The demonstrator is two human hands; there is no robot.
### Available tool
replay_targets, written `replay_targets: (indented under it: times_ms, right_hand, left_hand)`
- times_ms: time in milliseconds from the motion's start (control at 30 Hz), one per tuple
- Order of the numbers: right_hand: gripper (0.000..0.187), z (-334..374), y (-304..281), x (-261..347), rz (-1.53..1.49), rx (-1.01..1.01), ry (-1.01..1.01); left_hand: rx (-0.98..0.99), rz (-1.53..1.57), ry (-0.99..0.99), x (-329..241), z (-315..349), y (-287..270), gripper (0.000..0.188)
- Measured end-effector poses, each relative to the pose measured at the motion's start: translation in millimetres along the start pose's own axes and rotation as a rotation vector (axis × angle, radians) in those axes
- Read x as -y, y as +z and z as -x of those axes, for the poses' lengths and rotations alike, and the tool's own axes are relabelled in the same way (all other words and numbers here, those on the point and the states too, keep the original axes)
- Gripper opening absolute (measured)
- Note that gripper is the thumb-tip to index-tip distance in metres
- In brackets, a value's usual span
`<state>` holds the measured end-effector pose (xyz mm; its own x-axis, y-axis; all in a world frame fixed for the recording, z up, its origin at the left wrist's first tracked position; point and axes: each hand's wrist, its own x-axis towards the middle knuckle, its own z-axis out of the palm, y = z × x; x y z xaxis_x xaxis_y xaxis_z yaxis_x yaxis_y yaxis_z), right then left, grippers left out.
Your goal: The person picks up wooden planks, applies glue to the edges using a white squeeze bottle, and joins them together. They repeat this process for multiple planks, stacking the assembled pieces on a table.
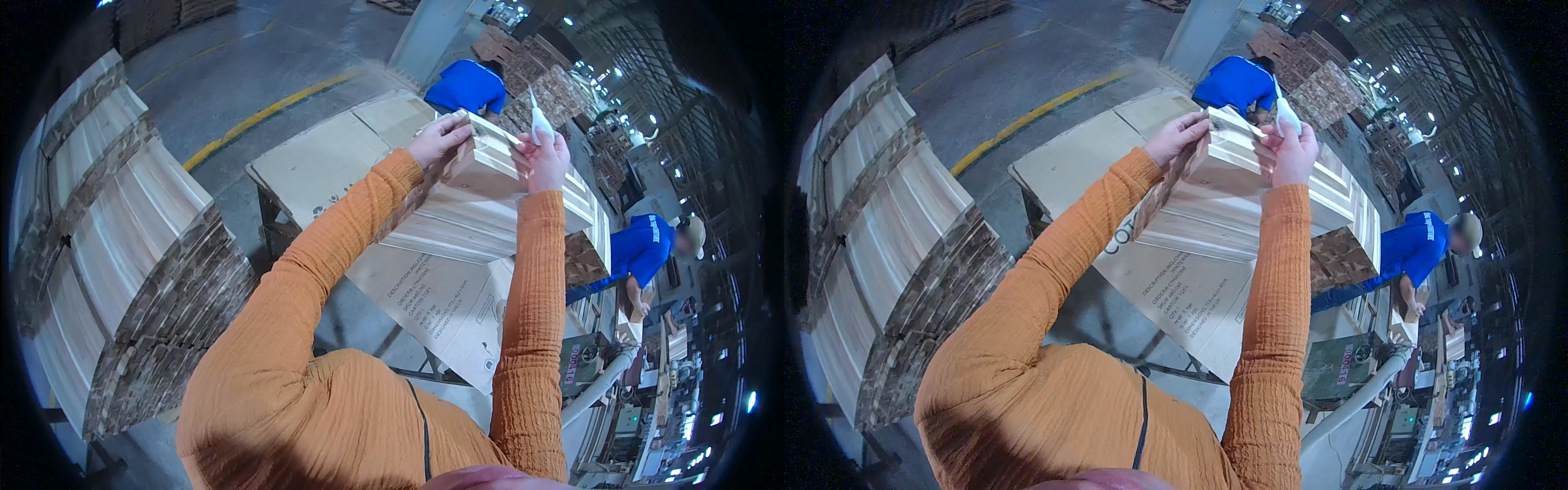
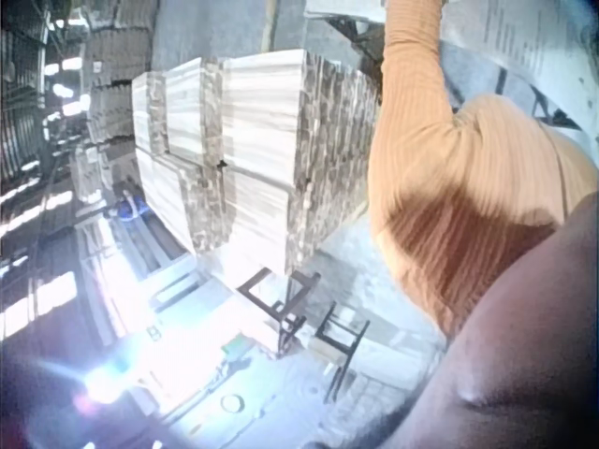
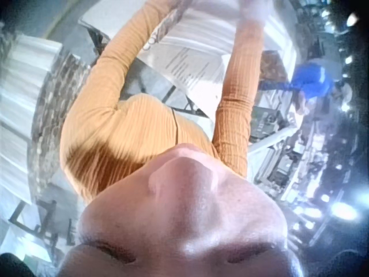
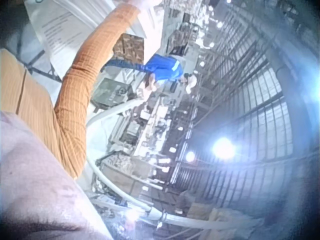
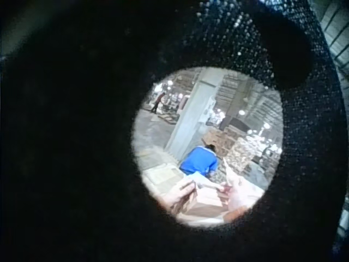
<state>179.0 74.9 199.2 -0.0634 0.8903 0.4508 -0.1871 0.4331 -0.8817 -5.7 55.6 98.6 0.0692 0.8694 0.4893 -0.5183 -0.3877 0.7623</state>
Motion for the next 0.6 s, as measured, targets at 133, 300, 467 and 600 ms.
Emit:
replay_targets:
  times_ms: [133,300,467,600]
  right_hand:
    - [0.017,6,-6,1,0.028,-0.008,0.027]
    - [0.019,4,-2,4,0.06,0.007,-0.006]
    - [0.018,2,-3,4,0.047,0.0,-0.008]
    - [0.018,2,-4,7,-0.019,0.006,0.01]
  left_hand:
    - [-0.113,0.142,-0.019,9,4,14,0.041]
    - [-0.072,0.186,-0.113,-4,2,12,0.037]
    - [-0.044,0.269,-0.095,-16,9,21,0.038]
    - [-0.08,0.291,-0.116,-19,8,24,0.041]
